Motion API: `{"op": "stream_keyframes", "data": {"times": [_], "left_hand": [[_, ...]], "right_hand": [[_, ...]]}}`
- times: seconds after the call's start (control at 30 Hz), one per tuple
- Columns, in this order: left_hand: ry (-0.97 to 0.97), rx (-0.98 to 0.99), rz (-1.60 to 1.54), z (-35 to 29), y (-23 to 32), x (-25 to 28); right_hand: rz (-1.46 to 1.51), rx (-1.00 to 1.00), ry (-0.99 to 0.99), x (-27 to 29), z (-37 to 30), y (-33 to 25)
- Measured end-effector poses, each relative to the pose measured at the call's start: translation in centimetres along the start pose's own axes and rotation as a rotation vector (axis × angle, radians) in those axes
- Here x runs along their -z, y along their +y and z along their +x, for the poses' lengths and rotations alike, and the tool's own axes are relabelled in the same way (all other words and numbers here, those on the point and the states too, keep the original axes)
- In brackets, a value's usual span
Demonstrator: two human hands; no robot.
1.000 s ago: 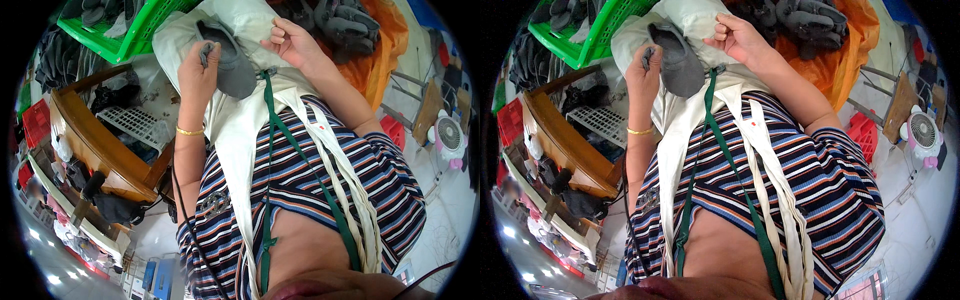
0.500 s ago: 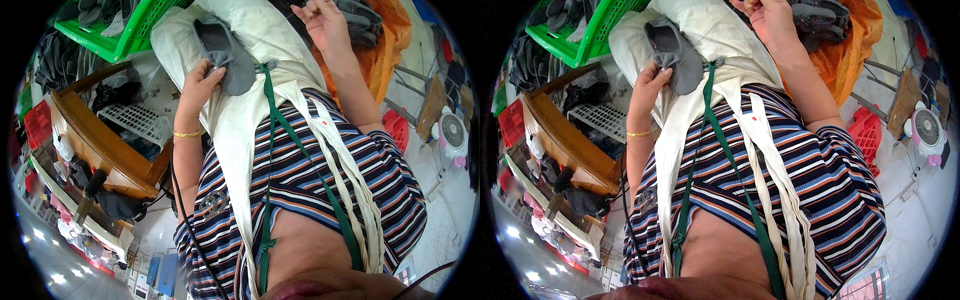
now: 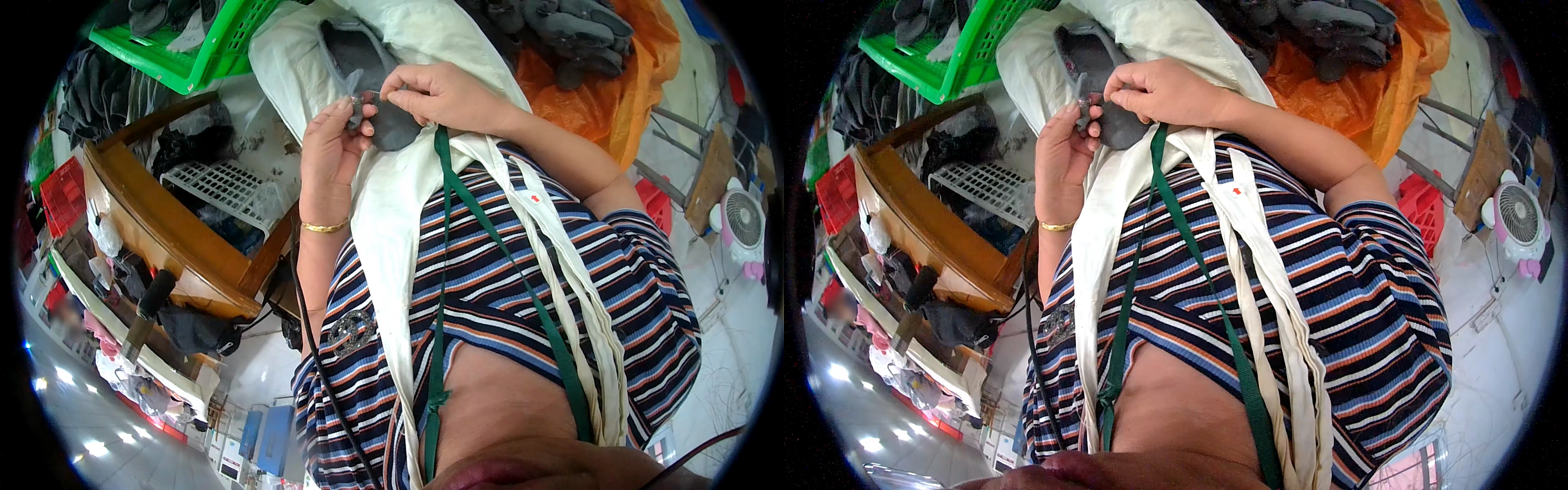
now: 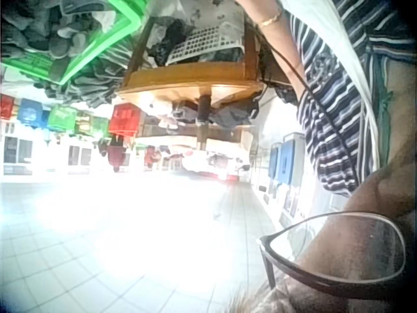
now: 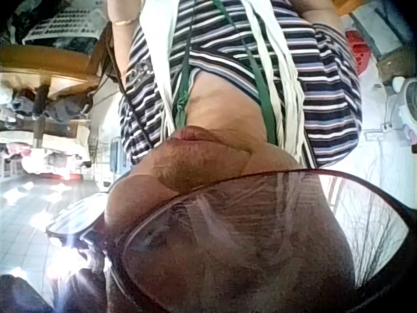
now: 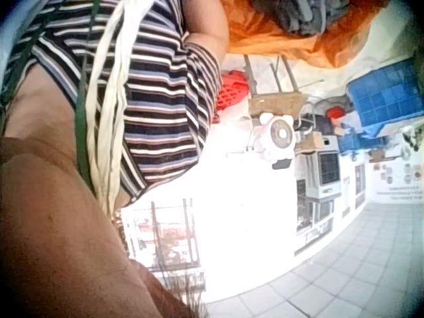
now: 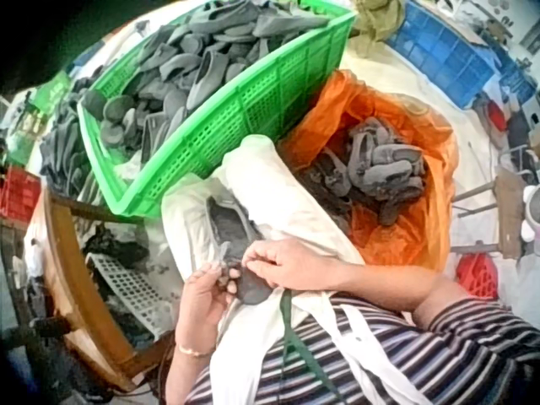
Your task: The person sits on the floor and sews grey slipper uppers using a needle and thread. They pick up individual slippers from a green basket, stitch the edges, and place the finished items into a white sack on their lap.
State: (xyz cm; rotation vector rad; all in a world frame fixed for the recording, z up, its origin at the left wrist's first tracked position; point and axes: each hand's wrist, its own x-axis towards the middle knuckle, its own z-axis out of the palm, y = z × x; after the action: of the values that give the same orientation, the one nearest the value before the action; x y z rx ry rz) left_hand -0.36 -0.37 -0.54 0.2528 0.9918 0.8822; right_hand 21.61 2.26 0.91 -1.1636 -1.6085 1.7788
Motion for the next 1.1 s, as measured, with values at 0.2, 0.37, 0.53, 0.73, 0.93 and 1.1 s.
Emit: {"op": "stream_keyframes", "data": {"times": [0.2,0.37,0.53,0.73,0.93,1.1], "left_hand": [[-0.007,-0.006,-0.005,-0.15,-0.28,-0.28],[0.010,0.002,-0.004,-0.19,-0.26,-0.46],[0.003,0.003,-0.013,-0.14,-0.28,-0.43],[0.002,0.002,-0.007,-0.16,-0.25,-0.50],[-0.005,-0.034,0.031,-0.13,-0.44,-0.40],[0.069,-0.077,0.041,-0.45,-0.65,-0.63]], "right_hand": [[-0.104,0.040,0.009,-0.64,0.32,0.26],[-0.119,0.034,0.011,-0.68,0.40,0.34],[-0.104,0.035,0.009,-0.69,0.40,0.33],[-0.118,0.035,0.003,-0.61,0.47,0.34],[-0.131,0.052,0.003,-0.60,0.53,0.53],[-0.038,-0.017,-0.034,-0.62,0.46,0.86]]}}
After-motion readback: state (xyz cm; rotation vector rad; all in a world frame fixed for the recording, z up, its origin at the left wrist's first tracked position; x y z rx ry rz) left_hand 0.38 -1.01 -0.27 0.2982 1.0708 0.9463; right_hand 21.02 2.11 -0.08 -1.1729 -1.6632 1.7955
